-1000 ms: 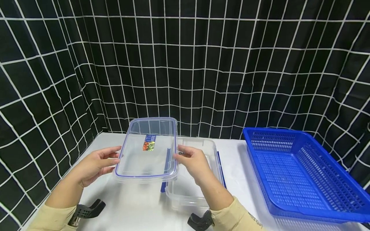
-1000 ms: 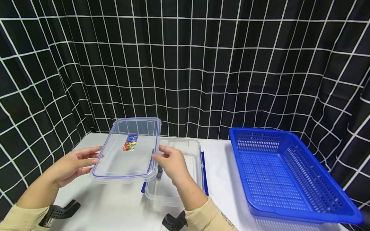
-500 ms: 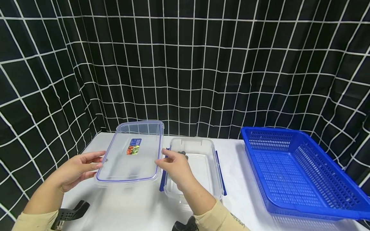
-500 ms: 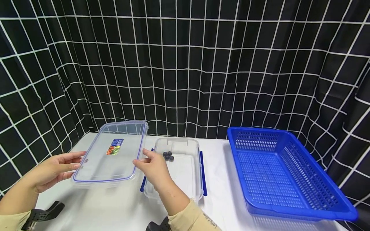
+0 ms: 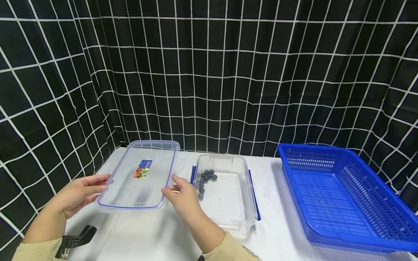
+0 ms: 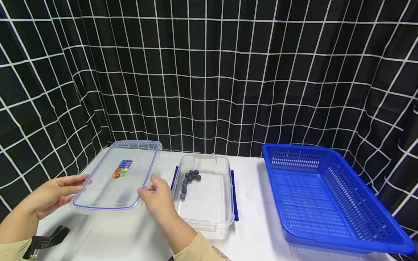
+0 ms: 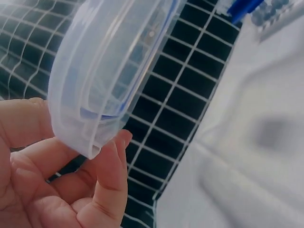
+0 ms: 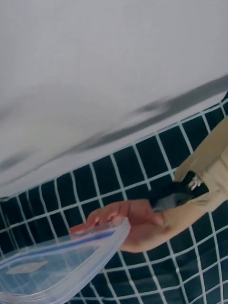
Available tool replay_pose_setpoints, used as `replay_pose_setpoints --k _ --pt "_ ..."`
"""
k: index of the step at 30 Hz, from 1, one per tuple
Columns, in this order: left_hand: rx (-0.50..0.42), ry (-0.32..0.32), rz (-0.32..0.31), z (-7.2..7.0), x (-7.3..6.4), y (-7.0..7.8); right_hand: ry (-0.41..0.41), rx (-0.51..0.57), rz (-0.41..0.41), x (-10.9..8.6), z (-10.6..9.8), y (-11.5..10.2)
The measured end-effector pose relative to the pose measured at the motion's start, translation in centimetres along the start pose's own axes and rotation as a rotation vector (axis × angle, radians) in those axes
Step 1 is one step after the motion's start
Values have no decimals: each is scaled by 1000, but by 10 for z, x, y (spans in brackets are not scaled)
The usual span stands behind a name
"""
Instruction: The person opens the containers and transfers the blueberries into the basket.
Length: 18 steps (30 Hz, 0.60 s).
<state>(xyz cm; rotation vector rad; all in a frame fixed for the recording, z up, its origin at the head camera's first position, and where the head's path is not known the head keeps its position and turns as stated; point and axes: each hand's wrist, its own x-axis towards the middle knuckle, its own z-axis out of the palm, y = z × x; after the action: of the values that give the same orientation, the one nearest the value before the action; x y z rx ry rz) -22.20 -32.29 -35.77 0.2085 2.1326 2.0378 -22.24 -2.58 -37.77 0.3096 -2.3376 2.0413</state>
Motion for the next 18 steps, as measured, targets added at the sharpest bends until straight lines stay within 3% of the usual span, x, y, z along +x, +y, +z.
replay_pose_setpoints --k 4,10,18 --pt "-14 10 2 -8 -3 -8 9 -14 5 -2 12 7" --pt "-3 42 -61 -15 -5 -19 22 -55 13 -5 28 19" --pt "98 86 -130 -23 8 -43 46 -126 56 -2 42 38"
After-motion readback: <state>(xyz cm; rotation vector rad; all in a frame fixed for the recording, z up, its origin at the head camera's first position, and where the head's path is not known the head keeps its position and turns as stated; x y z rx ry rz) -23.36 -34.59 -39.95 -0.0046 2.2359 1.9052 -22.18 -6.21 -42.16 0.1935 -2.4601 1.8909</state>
